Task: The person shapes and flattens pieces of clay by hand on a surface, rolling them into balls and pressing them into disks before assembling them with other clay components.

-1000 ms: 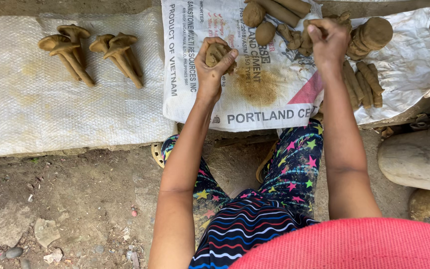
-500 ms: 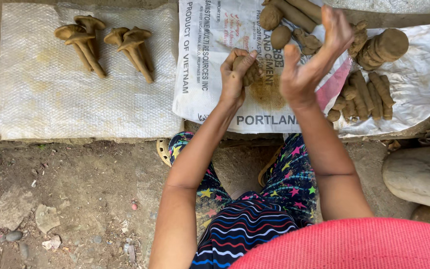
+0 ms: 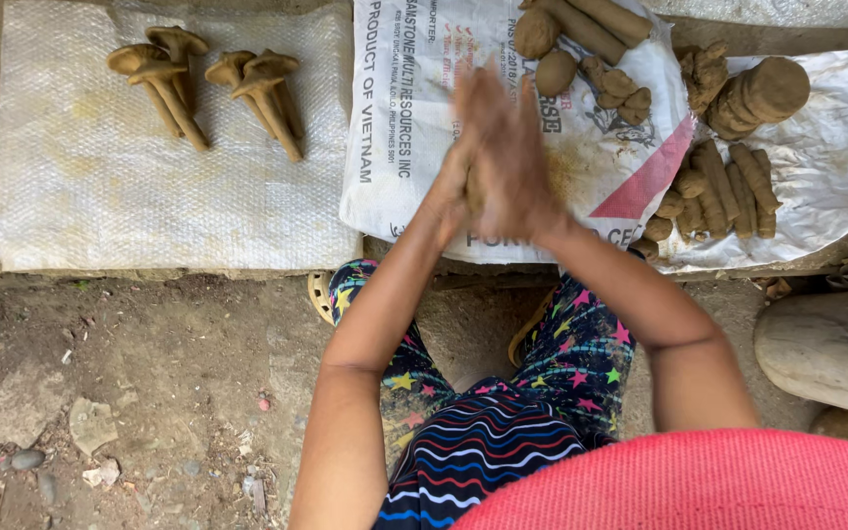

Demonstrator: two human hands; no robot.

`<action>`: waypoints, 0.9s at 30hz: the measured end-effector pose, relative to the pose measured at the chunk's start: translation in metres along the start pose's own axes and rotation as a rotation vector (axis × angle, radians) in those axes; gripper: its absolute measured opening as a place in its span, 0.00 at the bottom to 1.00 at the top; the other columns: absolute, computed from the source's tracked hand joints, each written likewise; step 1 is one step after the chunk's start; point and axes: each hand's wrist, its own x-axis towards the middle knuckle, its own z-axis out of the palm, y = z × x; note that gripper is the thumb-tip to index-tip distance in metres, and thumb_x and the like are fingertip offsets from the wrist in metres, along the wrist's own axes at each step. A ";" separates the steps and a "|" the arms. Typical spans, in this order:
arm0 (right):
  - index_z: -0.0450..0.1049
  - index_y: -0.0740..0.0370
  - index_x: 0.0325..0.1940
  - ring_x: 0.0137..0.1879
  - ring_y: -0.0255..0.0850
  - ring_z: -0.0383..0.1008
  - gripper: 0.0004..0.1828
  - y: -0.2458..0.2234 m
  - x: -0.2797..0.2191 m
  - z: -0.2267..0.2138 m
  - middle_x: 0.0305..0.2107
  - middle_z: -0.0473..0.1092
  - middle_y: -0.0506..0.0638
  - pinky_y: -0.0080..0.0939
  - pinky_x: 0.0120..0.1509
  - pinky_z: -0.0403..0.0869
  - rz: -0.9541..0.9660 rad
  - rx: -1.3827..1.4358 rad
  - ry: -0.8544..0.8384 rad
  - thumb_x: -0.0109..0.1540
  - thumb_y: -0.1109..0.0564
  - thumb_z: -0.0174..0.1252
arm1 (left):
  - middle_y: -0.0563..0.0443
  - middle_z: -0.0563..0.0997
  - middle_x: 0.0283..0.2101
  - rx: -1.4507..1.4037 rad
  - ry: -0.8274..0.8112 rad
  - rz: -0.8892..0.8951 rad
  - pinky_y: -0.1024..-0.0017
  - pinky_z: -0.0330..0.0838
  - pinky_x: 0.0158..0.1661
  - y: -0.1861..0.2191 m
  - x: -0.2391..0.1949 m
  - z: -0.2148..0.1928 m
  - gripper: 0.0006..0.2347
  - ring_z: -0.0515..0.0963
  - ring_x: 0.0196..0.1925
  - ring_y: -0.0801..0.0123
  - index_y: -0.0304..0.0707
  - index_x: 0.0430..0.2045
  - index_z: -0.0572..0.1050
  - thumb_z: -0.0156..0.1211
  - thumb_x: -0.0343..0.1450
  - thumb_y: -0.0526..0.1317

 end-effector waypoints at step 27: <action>0.39 0.53 0.81 0.82 0.51 0.35 0.60 0.045 0.013 -0.016 0.77 0.37 0.55 0.61 0.84 0.42 0.076 0.527 -0.088 0.60 0.16 0.48 | 0.38 0.33 0.82 -0.108 -0.015 -0.129 0.37 0.36 0.77 -0.012 -0.008 -0.003 0.54 0.36 0.83 0.42 0.44 0.78 0.35 0.18 0.62 0.82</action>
